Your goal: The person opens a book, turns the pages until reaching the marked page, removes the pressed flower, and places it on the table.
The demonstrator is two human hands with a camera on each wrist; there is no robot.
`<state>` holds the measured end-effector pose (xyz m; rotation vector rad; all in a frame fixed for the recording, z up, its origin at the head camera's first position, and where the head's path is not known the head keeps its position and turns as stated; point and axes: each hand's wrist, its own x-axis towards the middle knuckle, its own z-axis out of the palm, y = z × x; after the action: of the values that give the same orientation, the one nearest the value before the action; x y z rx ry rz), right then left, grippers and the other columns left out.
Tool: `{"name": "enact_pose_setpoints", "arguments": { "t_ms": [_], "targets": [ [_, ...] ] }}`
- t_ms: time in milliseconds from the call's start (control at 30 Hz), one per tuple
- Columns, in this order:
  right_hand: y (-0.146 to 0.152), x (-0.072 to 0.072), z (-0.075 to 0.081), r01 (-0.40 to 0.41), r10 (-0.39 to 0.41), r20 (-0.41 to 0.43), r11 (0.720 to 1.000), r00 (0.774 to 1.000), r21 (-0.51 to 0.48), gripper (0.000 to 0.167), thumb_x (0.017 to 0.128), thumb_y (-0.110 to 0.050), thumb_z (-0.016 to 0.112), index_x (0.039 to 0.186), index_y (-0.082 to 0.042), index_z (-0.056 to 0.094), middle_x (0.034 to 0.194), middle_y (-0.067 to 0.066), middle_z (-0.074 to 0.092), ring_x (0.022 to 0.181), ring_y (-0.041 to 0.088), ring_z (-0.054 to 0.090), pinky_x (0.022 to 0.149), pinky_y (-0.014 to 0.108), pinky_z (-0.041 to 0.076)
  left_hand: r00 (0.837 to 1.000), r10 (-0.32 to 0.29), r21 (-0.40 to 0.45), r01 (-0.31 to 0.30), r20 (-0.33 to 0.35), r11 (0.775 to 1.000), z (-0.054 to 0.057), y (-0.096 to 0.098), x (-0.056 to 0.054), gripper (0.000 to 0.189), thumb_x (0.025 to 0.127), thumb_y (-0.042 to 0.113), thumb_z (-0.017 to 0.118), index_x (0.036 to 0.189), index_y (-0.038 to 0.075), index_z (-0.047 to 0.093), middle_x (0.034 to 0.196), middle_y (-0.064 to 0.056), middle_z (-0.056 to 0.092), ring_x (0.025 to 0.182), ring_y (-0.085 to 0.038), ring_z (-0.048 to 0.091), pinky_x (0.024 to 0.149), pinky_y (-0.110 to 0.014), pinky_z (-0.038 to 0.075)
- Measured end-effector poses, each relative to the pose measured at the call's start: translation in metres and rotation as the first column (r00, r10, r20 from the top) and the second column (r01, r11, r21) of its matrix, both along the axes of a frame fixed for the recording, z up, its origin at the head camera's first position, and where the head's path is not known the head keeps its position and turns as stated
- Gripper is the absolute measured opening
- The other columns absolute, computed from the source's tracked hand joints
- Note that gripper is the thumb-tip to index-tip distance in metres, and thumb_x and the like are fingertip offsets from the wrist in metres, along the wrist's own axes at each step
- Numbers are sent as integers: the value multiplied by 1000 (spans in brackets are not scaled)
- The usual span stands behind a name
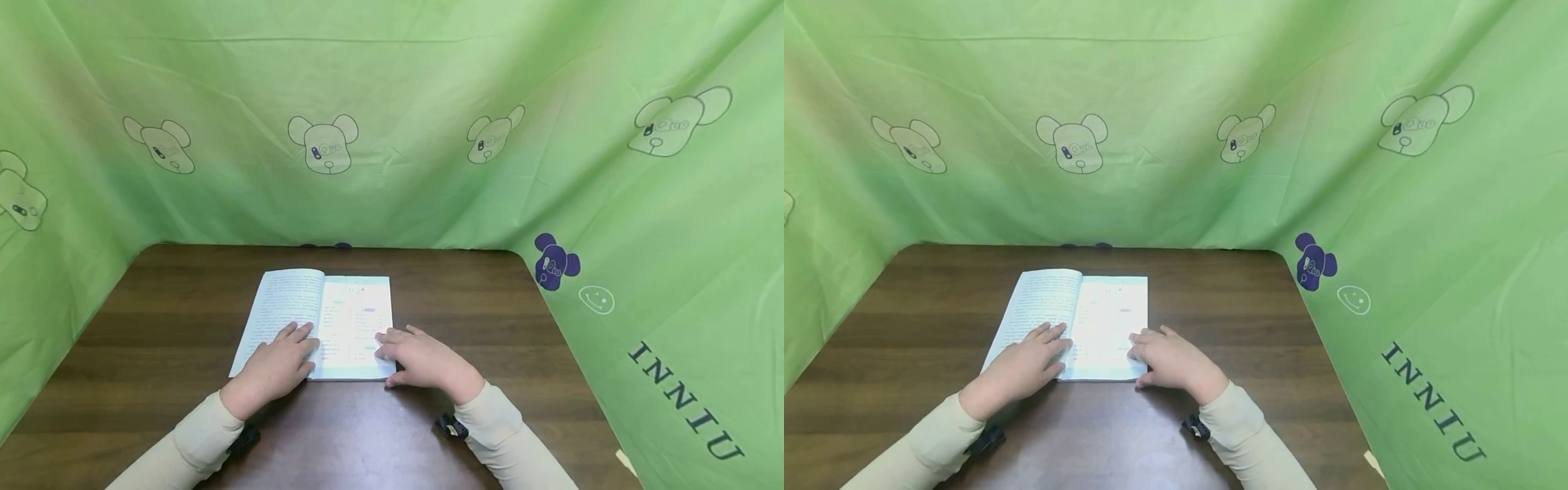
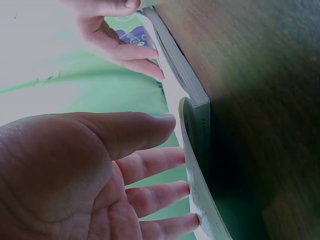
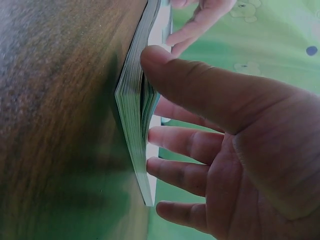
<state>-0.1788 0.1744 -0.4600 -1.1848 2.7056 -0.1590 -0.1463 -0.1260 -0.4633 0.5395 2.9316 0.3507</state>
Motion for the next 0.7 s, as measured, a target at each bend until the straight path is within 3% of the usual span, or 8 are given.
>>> {"name": "enact_pose_setpoints", "arguments": {
  "t_ms": [567, 700],
  "targets": [
    [-1, -1, 1, -15, 15, -36, 1000, 999, 0, 42, 88, -40, 80, 122, -16, 72, 150, 9, 57, 141, 27, 51, 113, 61, 38, 1000, 17, 14, -17, 11, 1000, 1, 2, 1, 45, 97, 27, 70, 139, 11, 64, 159, -13, 45, 149, -39, 37, 94, -78, 41],
    [0, 0, 1, -36, 35, -46, 999, 998, -6, 30, 91, -33, 77, 116, -17, 74, 146, 9, 60, 139, 27, 53, 112, 61, 39, 1000, 17, 15, -17, 3, 1000, 0, 3, 1, 45, 97, 28, 70, 138, 11, 64, 158, -13, 46, 149, -39, 37, 94, -78, 42]
  ]
}}
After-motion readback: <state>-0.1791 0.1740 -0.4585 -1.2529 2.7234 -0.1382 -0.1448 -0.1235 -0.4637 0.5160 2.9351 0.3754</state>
